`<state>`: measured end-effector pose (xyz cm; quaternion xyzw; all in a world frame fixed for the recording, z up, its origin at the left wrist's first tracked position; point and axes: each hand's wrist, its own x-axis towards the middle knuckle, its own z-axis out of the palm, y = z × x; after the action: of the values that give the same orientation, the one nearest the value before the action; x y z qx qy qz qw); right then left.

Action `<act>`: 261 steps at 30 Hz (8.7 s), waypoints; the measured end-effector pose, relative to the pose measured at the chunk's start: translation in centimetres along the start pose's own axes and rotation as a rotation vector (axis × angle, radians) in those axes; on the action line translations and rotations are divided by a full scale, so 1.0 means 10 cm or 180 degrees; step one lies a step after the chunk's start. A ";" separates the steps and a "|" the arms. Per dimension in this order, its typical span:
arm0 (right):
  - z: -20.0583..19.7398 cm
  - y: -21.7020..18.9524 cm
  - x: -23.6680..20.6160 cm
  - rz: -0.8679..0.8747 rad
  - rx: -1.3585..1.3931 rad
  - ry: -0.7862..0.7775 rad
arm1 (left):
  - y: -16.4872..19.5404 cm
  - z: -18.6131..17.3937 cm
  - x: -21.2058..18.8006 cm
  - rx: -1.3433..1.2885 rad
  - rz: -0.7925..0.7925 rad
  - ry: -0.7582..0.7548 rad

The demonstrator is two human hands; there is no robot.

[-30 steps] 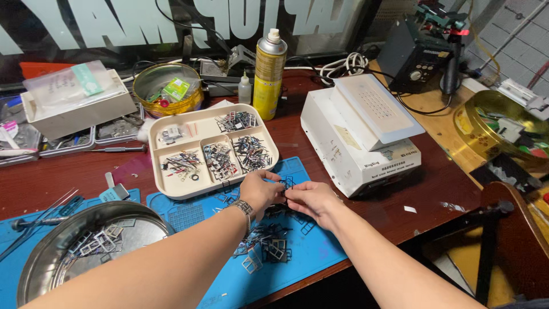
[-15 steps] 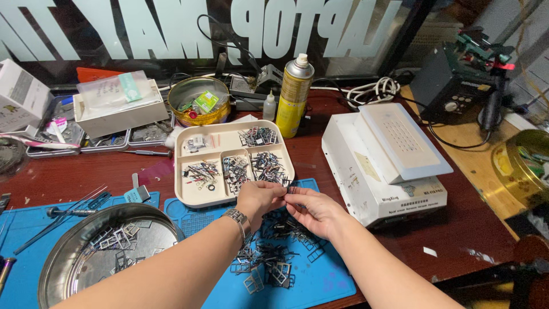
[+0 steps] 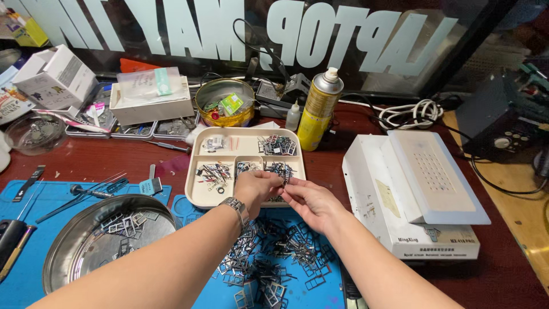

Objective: The person repeatedly picks up small metal frames and electronic components from a blue cutting mat and a metal bowl, then places them into a compartmentalized tray. The person handles the items one at a time, sorting them into different sections of the tray.

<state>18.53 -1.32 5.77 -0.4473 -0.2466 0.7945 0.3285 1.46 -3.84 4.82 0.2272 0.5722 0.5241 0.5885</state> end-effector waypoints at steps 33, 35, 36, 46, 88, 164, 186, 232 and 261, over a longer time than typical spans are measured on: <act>0.54 -0.42 0.85 -0.1001 -0.2789 0.1703 | 0.02 -0.08 0.75 0.0351 -0.0616 -0.0181; 0.54 -0.42 0.75 -0.0893 -0.2778 0.1800 | -0.03 -0.05 0.73 0.0274 -0.0639 -0.0232; 0.52 -0.41 0.71 -0.0845 -0.2771 0.1846 | -0.05 -0.04 0.71 0.0237 -0.0645 -0.0256; 0.14 0.00 0.31 -0.0857 -0.1901 0.0933 | -0.19 0.03 0.16 0.0216 -0.0412 -0.0370; -0.19 0.97 -1.20 -0.0440 -0.4203 0.1099 | -0.49 -0.28 -1.34 0.3727 0.0562 -0.0952; 0.17 0.53 -0.17 -0.1156 -0.2809 0.0839 | -0.33 -0.48 -0.72 0.1606 0.0105 0.0238; 0.08 0.91 -1.24 -0.0158 -0.4960 0.0646 | -0.57 -0.46 -1.10 0.2371 0.0106 -0.0217; 0.58 0.25 0.24 -0.1550 -0.4070 0.0702 | -0.11 -0.62 -0.56 0.1426 0.0314 0.1079; 0.03 0.47 -0.31 -0.0870 -0.3196 0.0848 | -0.38 -0.41 -0.63 0.1976 0.0368 0.0195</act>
<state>18.08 -6.79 4.38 -0.6102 -0.6083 0.4651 0.2031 0.40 -12.05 3.30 0.4122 0.7084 0.3637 0.4428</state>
